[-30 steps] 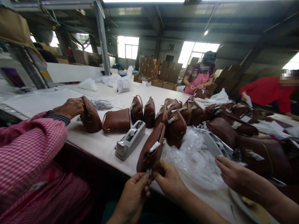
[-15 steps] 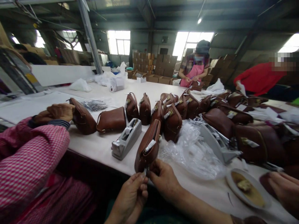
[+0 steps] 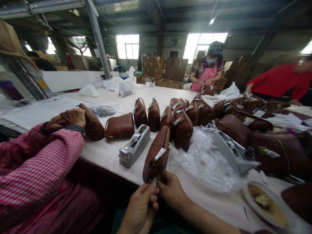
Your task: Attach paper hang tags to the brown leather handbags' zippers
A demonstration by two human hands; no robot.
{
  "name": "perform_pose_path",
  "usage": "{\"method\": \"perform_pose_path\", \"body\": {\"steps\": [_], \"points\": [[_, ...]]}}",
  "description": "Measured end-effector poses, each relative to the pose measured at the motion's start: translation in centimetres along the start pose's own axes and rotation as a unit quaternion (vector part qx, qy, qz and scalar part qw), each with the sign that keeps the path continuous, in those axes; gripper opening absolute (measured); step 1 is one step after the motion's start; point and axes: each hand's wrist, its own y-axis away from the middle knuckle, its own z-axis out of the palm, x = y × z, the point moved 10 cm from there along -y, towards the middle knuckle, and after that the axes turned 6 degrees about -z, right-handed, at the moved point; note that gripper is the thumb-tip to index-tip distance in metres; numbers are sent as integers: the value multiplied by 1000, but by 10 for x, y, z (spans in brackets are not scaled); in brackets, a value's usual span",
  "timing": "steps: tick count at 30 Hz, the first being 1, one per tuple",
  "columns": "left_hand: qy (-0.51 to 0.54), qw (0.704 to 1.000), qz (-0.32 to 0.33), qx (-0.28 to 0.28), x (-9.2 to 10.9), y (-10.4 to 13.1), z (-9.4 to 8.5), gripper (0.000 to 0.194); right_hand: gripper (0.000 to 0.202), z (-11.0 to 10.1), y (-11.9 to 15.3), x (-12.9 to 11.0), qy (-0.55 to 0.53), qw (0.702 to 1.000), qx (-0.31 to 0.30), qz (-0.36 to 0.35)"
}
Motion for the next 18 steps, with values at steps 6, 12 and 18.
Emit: {"method": "perform_pose_path", "body": {"steps": [6,12,18], "points": [[-23,999,27,-10,3,-2,0,6,24,-8,10,-19,22,998,-54,15],[-19,999,36,-16,4,-1,-2,18,24,-27,13,-41,59,998,6,-29],[-18,999,39,-34,1,-3,1,26,26,0,14,-31,-17,996,-76,36]]}}
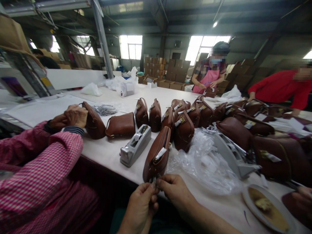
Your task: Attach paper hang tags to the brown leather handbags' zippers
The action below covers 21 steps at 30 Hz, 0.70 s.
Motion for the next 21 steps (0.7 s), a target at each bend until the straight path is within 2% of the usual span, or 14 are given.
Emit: {"method": "perform_pose_path", "body": {"steps": [6,9,15,18,21], "points": [[-10,1000,2,-14,-2,1,0,31,21,8,-3,7,-64,997,13,47],[-14,1000,-2,-25,-3,2,-1,30,24,3,-5,9,-44,998,33,39],[30,999,-15,17,-6,-6,-11,24,25,2,-1,-1,-14,999,28,8],[45,999,8,28,-1,-8,-13,23,26,1,3,-9,-15,999,31,6],[-3,998,44,36,8,-5,-12,31,25,0,6,-13,-18,999,32,-2]]}}
